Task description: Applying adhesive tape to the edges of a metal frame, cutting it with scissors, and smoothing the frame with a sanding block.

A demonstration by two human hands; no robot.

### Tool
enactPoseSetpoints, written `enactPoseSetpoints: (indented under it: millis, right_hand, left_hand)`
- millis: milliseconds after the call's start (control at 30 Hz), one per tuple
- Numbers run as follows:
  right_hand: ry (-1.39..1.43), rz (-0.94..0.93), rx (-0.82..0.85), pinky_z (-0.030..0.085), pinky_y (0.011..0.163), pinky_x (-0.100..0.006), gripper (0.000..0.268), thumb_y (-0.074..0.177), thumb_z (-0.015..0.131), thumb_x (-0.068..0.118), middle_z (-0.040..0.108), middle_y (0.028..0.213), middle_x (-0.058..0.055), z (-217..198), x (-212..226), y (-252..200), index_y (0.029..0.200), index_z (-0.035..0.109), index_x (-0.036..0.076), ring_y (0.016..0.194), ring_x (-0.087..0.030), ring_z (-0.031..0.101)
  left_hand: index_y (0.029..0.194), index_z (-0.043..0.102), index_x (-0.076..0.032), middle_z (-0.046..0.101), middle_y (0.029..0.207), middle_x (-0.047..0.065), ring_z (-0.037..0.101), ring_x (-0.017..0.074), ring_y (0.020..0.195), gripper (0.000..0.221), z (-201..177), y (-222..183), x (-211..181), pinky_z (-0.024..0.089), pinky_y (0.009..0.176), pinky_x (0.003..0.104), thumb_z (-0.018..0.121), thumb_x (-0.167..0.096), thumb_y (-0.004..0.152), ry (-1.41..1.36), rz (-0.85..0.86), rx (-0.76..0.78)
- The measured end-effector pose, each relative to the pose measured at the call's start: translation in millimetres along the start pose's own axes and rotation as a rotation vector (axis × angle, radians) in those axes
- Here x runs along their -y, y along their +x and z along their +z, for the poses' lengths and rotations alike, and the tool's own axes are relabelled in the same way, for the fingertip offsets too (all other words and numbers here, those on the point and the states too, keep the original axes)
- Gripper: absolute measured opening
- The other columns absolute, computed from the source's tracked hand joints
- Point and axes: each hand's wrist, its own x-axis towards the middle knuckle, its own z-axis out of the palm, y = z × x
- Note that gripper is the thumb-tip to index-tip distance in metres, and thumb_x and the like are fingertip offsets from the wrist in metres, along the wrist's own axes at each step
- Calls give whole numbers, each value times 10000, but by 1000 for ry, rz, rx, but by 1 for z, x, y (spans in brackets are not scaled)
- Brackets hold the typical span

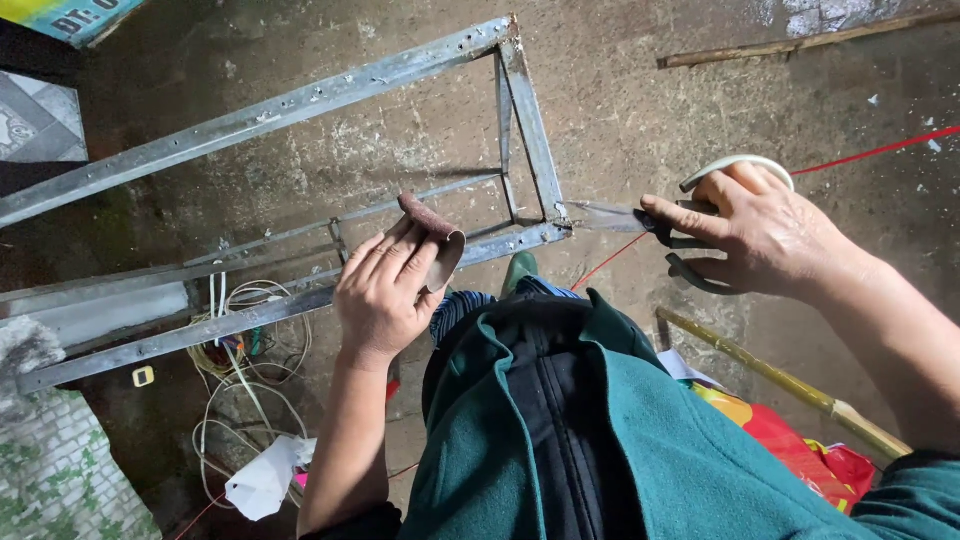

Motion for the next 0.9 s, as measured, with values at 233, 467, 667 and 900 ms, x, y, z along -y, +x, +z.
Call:
enactPoseSetpoints:
  millis: [233,467,667,900]
  right_hand:
    - [37,-89,-137,527,829,-450,678,933,685,435,570,1016,-97,-7,0,5,1568,473,328,883,-289,554]
    - [62,1,-102,531,859,-451,680,893,674,493,611,1023,-76,-18,12,0,1532,521,315,868,-285,585]
    - [73,220,-70,563,705,-423,753,825,750,525,607,894,-82,-5,55,-15,1510,561,277,793,-288,625]
    - [68,414,-65,575,681,-381,734,844,737,537,607,955,-22,10,99,-22,1513,553,298,866,-232,640]
  left_hand:
    - [1147,755,-52,769,1160,169,750,313,1102,258,0,0,-1,578,1003,464,651,-228,990,-5,1,-10]
    - [1161,753,-58,763,1181,162,739,313,1126,290,2,-3,1,569,1012,461,644,-257,980,-4,-4,0]
    - [1141,764,-67,768,1173,158,743,304,1103,296,3,-6,2,564,1021,455,619,-274,985,16,-9,7]
    - [1149,749,-57,758,1163,159,732,309,1096,502,4,-6,3,544,1017,457,407,-414,1062,15,1,29]
